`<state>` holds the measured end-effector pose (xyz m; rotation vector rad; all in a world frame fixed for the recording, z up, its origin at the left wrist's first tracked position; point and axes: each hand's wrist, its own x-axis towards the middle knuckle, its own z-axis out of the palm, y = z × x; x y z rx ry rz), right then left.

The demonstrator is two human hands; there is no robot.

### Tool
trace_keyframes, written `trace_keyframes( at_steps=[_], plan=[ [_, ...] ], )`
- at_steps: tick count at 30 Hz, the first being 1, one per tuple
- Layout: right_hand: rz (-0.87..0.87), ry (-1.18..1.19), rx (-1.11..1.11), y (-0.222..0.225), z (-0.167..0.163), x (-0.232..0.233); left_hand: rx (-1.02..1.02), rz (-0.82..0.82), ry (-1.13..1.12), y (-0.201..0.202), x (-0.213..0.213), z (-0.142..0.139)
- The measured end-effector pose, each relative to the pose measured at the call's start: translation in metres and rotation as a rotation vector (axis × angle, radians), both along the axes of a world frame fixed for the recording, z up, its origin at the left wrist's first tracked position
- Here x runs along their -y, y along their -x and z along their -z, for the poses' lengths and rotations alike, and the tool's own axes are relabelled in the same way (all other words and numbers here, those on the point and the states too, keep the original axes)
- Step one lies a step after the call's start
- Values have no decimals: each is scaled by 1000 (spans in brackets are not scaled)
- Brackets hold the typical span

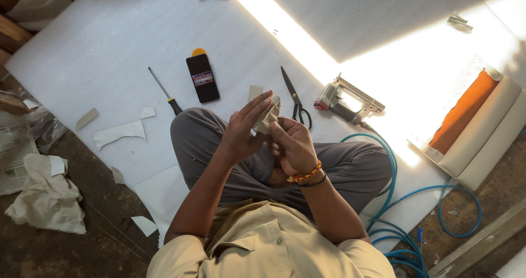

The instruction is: The person sits on the workshop floor and wraps a strip of white fabric around a long foam piece, staples the fabric in place with a pneumatic nail gun, trims excess fabric with scissors, and rolls the covered piece into a tight cylinder, pressing and smoothing it with their hands.

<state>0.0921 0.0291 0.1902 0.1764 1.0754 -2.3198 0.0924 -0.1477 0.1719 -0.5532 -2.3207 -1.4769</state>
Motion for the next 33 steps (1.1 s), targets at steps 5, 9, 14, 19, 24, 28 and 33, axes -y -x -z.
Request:
trace_keyframes(
  at_steps=[5, 9, 14, 19, 24, 28, 33],
  plan=[
    [77, -90, -91, -8, 9, 6, 29, -82, 70, -6, -2, 7],
    [73, -2, -185, -8, 25, -1, 21, -103, 100, -10, -6, 7],
    [112, 19, -278, -4, 55, -2, 38, -132, 91, -4, -10, 9],
    [94, -478, -478, 6, 65, 2, 69, -65, 34, 4, -10, 3],
    [108, -451, -586, 3, 63, 9, 131, 77, -118, 0, -4, -16],
    [99, -431, -519, -2, 64, 9, 170, 193, -412, -10, -8, -20],
    [58, -414, -525, -7, 59, 5, 162, -200, -217, -10, -33, 0]
  ],
)
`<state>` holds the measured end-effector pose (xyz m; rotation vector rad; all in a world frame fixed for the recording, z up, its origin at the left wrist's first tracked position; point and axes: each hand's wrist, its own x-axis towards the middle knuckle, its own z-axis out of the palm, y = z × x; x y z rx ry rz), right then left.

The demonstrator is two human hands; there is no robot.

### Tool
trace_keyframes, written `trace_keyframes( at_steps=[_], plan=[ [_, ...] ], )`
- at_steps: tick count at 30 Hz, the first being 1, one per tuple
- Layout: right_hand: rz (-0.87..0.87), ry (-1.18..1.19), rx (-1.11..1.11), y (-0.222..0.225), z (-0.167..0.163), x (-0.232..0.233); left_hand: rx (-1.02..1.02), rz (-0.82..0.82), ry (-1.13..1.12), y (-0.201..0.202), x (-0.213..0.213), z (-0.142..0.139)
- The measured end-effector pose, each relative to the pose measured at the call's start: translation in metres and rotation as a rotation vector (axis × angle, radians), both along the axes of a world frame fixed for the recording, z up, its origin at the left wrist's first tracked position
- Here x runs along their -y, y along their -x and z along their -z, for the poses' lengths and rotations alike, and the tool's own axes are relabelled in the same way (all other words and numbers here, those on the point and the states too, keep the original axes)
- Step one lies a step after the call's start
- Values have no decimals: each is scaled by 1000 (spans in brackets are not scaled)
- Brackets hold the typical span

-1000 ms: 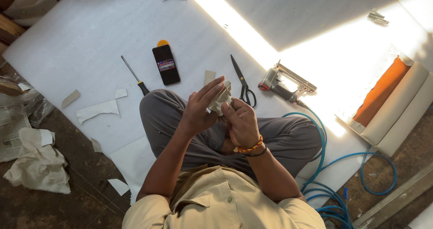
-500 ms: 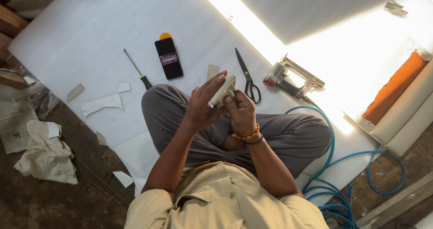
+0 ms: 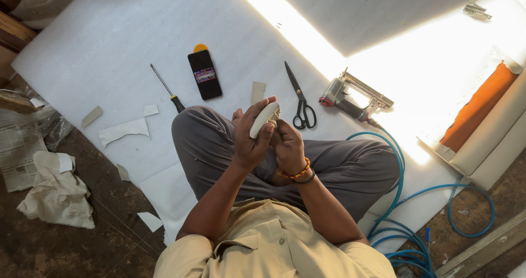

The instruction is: The person sits on the workshop floor and wraps a strip of white fabric around a long foam piece, staples the fabric in place with a pneumatic nail gun, trims excess fabric with scissors, and rolls the covered piece into a tight cylinder, pressing and smoothing it with their hands.

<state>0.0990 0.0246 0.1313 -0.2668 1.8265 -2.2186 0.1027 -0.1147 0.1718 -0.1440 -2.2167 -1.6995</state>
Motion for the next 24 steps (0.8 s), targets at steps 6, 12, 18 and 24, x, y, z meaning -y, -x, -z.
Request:
trace_keyframes(
  at_steps=[6, 12, 18, 24],
  plan=[
    [-350, -146, 53, 38, 6, -53, -136, 53, -30, 1, -9, 10],
    [-22, -1383, 2, 146, 49, -151, -126, -3, 23, -1, -6, 7],
    [-360, -1905, 224, 148, 83, -160, -60, -65, 28, 12, 7, 9],
    [-399, -1873, 35, 152, 77, -162, -130, -129, -9, 22, 24, 18]
  ],
)
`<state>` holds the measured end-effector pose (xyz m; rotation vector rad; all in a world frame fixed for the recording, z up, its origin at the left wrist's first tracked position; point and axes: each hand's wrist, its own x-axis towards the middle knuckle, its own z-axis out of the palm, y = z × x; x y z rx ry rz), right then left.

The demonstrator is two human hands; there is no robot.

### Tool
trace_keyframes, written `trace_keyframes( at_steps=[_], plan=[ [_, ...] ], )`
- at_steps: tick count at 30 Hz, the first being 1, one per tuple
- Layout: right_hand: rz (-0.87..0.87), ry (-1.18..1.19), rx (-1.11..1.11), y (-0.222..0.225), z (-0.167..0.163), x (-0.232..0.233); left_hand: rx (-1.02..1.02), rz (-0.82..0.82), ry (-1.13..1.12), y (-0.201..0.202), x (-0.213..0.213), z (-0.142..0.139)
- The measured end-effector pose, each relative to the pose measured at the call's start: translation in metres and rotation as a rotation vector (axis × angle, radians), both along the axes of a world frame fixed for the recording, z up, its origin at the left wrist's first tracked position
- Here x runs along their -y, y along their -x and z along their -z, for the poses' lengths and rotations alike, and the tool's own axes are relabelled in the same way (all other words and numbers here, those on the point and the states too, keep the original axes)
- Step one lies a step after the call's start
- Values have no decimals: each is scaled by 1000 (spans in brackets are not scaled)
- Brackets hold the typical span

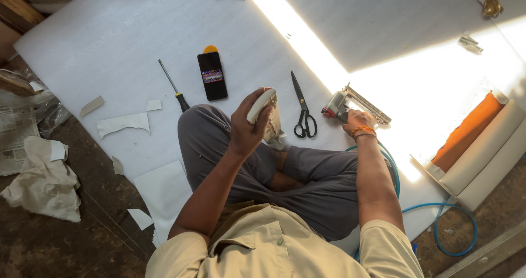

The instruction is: The person sits on the workshop floor and wraps a strip of white fabric around a long foam piece, staples the fabric in place with a pneumatic nail gun, trims excess fabric with scissors, and rolls the covered piece into a tight cylinder, pressing and smoothing it with their hands.

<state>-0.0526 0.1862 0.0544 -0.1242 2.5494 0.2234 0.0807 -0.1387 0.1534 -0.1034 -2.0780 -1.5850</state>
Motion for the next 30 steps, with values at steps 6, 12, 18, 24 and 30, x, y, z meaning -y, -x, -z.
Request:
trace_keyframes(
  at_steps=[6, 12, 18, 24, 30],
  plan=[
    [360, 572, -262, -9, -56, -4, 74, -30, -112, 8, 13, 16],
    [-29, 1042, -690, -66, -93, 24, 91, -61, -114, 10, 21, 21],
    [-454, 928, -781, -124, -110, 89, 54, -43, -151, 7, 20, 22],
    [-7, 1320, -316, -148, -129, 119, 31, 1, -166, 1, 20, 21],
    [-30, 1277, -327, -150, -129, 120, 38, -2, -150, 3, 16, 16]
  ],
)
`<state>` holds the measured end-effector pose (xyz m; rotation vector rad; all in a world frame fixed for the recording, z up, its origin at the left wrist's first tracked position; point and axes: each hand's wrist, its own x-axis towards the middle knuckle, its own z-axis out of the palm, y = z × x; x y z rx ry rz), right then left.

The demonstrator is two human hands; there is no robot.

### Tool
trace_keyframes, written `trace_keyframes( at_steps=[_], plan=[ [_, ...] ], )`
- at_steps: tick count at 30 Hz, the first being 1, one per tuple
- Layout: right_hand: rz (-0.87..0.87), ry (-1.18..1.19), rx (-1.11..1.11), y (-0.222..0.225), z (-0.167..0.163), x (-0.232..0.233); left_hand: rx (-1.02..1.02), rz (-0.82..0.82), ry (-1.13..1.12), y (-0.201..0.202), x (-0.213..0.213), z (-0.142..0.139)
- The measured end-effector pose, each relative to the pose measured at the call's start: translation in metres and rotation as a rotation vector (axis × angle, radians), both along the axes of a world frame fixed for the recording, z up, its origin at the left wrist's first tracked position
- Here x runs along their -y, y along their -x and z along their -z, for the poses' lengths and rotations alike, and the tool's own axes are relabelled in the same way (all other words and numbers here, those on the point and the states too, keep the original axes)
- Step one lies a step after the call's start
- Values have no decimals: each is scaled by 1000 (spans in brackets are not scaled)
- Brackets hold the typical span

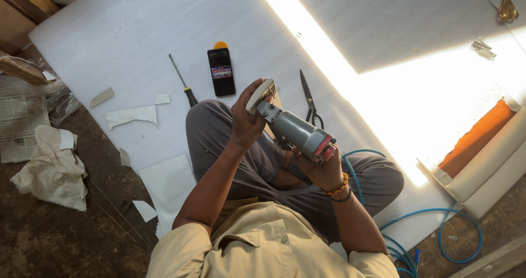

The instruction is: The person sits on the workshop floor and wraps a strip of white fabric around a long foam piece, staples the fabric in place with a pneumatic nail gun, trims excess fabric with scissors, and rolls the covered piece into a tight cylinder, pressing and smoothing it with their hands.

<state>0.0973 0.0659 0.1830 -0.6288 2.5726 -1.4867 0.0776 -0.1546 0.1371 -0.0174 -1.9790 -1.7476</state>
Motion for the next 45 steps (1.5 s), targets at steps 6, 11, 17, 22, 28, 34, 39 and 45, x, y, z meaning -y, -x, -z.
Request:
trace_keyframes(
  at_steps=[6, 11, 17, 22, 28, 34, 39, 45],
  plan=[
    [27, -45, -20, -5, 9, 0, -10, -7, -9, -2, -3, 2],
    [84, 44, 22, -8, 16, 3, -27, -24, -2, 0, -5, 7],
    [59, -15, -27, -9, 29, 1, -19, -6, -87, 1, -5, 11],
    [161, -171, -208, 17, 39, -26, 31, -73, -90, 1, 2, 13],
    [312, -275, -156, 80, 40, -95, 44, 33, -99, -20, -2, 0],
    [175, -740, -103, 132, 72, -148, -95, 230, 199, -59, -44, -21],
    [319, -902, 352, 122, 82, -167, -158, 432, 236, -76, -80, -19],
    [171, -542, 347, 87, 22, -161, -179, 511, 266, -70, -105, -6]
  ],
)
